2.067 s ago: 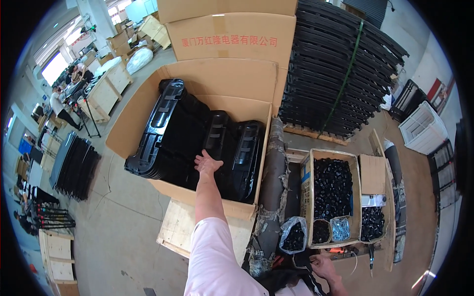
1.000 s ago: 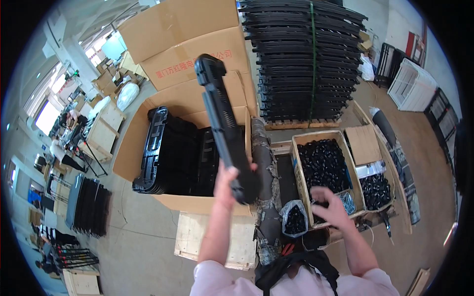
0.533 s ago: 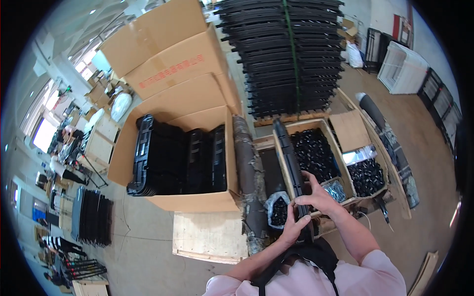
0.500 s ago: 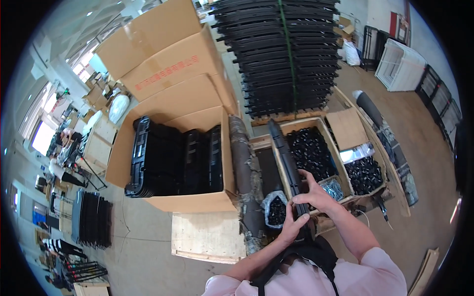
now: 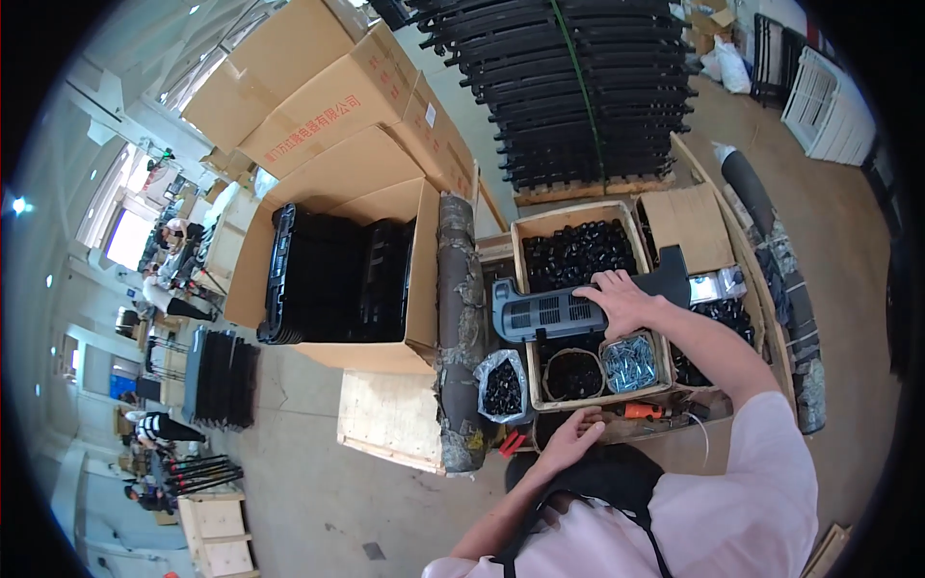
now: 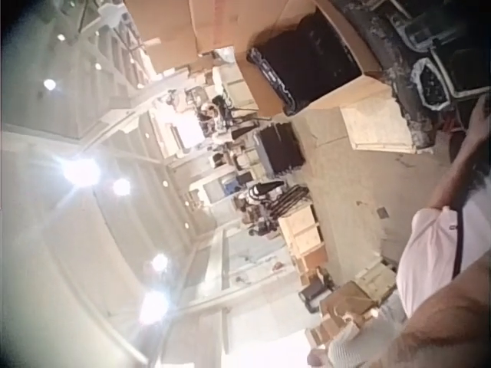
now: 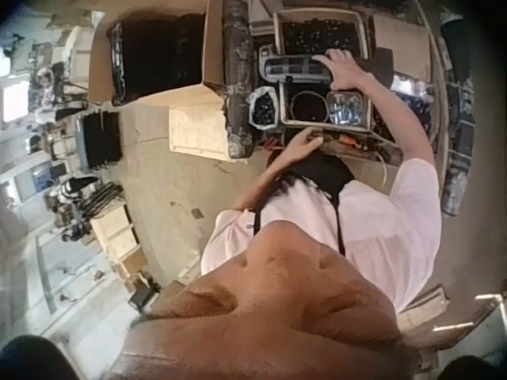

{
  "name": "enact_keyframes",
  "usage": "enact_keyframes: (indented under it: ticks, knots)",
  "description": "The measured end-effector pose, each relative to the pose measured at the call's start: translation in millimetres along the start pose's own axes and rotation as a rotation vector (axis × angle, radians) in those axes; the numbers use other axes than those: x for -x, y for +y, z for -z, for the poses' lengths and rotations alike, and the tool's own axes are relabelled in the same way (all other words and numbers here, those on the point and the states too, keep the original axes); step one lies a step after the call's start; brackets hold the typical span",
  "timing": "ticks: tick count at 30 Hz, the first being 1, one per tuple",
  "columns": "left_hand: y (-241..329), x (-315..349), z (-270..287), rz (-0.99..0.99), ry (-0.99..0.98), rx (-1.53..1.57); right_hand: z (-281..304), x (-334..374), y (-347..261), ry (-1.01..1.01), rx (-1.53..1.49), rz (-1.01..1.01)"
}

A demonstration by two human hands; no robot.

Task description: Assembling plastic components using a power screwdriver and manual fasteners.

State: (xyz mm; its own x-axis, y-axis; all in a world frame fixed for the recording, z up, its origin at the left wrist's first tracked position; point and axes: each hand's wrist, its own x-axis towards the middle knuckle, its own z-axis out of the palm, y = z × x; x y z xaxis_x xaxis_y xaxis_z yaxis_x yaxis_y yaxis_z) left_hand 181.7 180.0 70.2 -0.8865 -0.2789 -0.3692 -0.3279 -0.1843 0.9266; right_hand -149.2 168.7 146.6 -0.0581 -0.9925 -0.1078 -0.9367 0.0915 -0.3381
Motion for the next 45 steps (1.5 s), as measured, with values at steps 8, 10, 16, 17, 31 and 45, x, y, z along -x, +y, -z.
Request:
enact_keyframes:
  ticks: [8,10,16,17,31,45]
  knots:
    - [-3.5,12.2,-28.7,0.056,0.218,-0.047,5.3,-35.4,59.7,0.011,-0.085,0.043]
    - [7.3,14.7,-34.1,0.051,0.278,-0.141,24.9,-50.8,74.0,0.113,-0.055,0.041]
    - [9.0,18.3,-43.8,0.066,0.340,-0.209,25.3,-91.5,110.8,0.086,-0.064,-0.074]
    - [8.4,14.1,-43.0,0.061,0.338,-0.211,11.1,-94.7,123.0,0.058,-0.045,-0.085]
    - [8.1,-59.8,-3.1,-0.019,0.524,-0.644,-39.1,4.7,63.5,-0.078,0.054,0.059]
    - [-27.5,-246.9,90.3,0.459,0.077,-1.353,-42.5,171.8,-7.6,0.346,-0.606,-0.257]
